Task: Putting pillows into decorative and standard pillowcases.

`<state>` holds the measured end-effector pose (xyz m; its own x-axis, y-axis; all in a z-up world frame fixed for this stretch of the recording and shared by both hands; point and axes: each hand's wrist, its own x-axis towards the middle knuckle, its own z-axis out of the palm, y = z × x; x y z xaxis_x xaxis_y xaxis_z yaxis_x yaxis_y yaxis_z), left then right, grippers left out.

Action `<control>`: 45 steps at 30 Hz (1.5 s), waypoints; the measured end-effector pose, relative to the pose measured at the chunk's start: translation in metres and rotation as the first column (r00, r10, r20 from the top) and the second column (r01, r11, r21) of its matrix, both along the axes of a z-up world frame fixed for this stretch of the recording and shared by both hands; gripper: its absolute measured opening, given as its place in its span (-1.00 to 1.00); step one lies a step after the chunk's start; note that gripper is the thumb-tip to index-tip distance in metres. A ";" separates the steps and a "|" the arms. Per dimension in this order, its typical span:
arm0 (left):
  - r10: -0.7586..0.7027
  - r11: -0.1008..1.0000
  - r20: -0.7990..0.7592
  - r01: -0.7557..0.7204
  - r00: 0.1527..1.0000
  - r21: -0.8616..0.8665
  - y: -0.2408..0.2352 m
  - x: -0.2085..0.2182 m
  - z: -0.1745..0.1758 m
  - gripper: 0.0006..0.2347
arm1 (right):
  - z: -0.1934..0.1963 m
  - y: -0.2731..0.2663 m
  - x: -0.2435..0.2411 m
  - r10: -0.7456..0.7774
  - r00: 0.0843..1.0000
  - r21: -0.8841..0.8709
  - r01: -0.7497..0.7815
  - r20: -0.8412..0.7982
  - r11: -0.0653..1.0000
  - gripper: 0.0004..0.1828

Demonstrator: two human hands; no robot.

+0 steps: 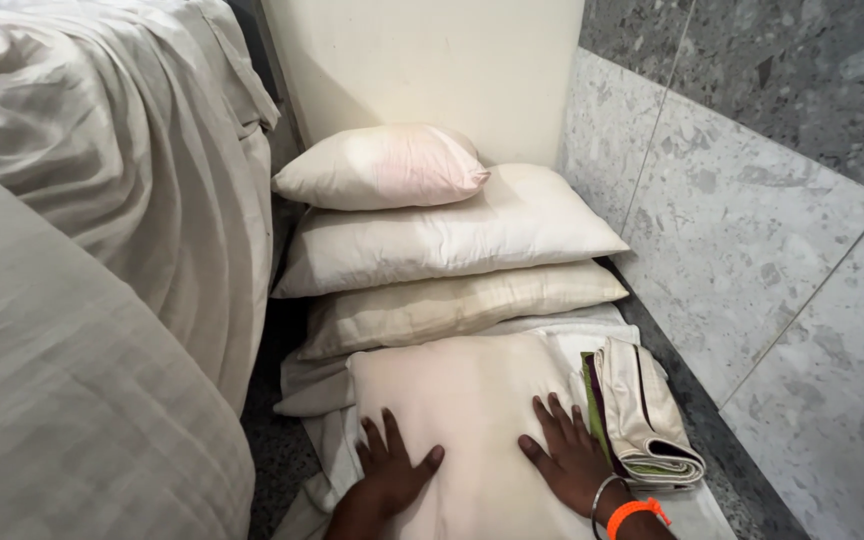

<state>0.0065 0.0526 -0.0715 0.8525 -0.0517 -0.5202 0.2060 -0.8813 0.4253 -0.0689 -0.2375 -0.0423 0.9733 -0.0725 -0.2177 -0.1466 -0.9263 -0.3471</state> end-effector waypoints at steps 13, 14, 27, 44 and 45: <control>-0.169 0.985 0.337 0.172 0.926 0.022 -0.029 -0.030 0.116 -0.13 | 0.070 -0.077 -0.003 -0.205 0.967 0.333 0.145 0.151 0.932 -0.24; -0.240 0.970 0.366 0.238 0.899 0.050 -0.036 -0.032 0.112 -0.16 | 0.061 -0.089 -0.001 -0.265 0.932 0.259 0.200 0.248 0.945 -0.19; -0.427 0.901 0.172 0.402 0.888 0.164 -0.058 -0.039 0.096 -0.12 | -0.024 -0.125 0.025 -0.345 0.938 -0.170 0.336 -0.025 0.926 0.09; -0.418 0.907 0.198 0.394 0.887 0.152 -0.059 -0.044 0.113 -0.13 | 0.029 -0.154 0.008 -0.510 0.841 -0.107 0.532 0.183 0.840 -0.55; -0.420 0.906 0.193 0.395 0.887 0.154 -0.059 -0.044 0.114 -0.14 | 0.027 -0.161 0.009 -0.505 0.843 -0.053 0.521 0.185 0.852 -0.54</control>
